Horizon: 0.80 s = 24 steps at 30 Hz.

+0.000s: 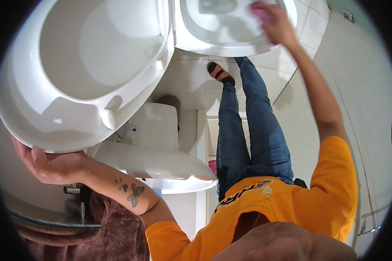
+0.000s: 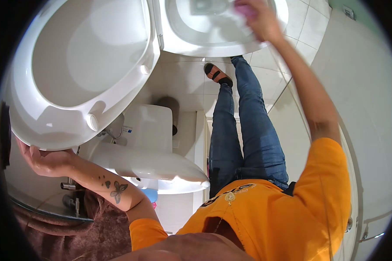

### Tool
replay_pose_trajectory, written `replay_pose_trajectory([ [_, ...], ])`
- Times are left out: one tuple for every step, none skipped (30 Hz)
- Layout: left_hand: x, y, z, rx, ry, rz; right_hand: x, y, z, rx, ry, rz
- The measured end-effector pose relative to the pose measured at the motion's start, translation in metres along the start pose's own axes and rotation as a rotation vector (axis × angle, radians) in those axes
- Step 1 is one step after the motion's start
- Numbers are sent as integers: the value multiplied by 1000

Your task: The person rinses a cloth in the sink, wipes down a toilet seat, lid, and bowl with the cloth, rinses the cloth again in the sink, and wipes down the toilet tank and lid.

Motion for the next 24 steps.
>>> replay_pose_trajectory([
  [1,1,1,-18,12,-17,-2,27,-48,31,129,-6],
  [1,2,2,-13,11,-21,-9,63,-86,188,136,180],
  [1,0,4,27,7,-55,-20,109,-114,209,102,591],
  [1,-3,3,64,3,-87,-22,123,-156,150,162,563],
  [1,-3,2,58,6,-84,-24,131,-183,38,73,425],
  [0,2,6,46,-33,-20,-19,125,-215,-109,211,243],
  [-1,3,5,27,-74,44,-23,134,-207,-95,69,367],
  [-5,-1,2,44,-73,95,-28,125,-201,-107,31,364],
  [-7,0,2,34,-60,108,-37,122,-195,-111,3,363],
  [-6,1,2,38,-57,108,-48,105,-188,-91,-41,405],
  [-4,2,3,41,-59,105,-62,80,-172,-69,-88,452],
  [-3,4,2,26,-35,102,-69,58,-149,-87,0,397],
  [-3,3,1,23,-38,102,-77,35,-123,-104,88,343],
  [-4,1,0,23,-44,98,-85,-9,-98,-195,51,171],
  [-5,-1,-1,24,-45,97,-90,-40,-68,-245,48,169],
  [-5,-2,-1,18,-47,98,-92,-68,-38,-301,17,190],
  [-5,-5,-4,3,-23,62,-86,-91,-10,-360,-21,218],
  [-4,-9,-7,-8,6,26,-75,-102,19,-366,-86,238],
  [-5,-11,-8,-10,3,24,-58,-108,47,-369,-150,255],
  [-5,-12,-9,4,-1,33,-35,-119,71,-438,-229,232],
  [-5,-13,-10,20,-4,43,-15,-123,92,-504,-306,207],
  [-5,-13,-8,22,-8,39,5,-109,110,-508,-353,191],
  [-4,-13,-8,55,6,27,30,-89,124,-509,-403,177],
  [-4,-14,-8,91,20,13,49,-52,122,-455,-431,261],
])
Point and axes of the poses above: each hand's wrist, its own x-axis towards the middle knuckle, its own z-axis out of the back of the hand, y = z × x, the point moved 9 cm from there along x, towards the middle knuckle, and after that the axes turned 2 degrees about x, right-handed, at the moved point
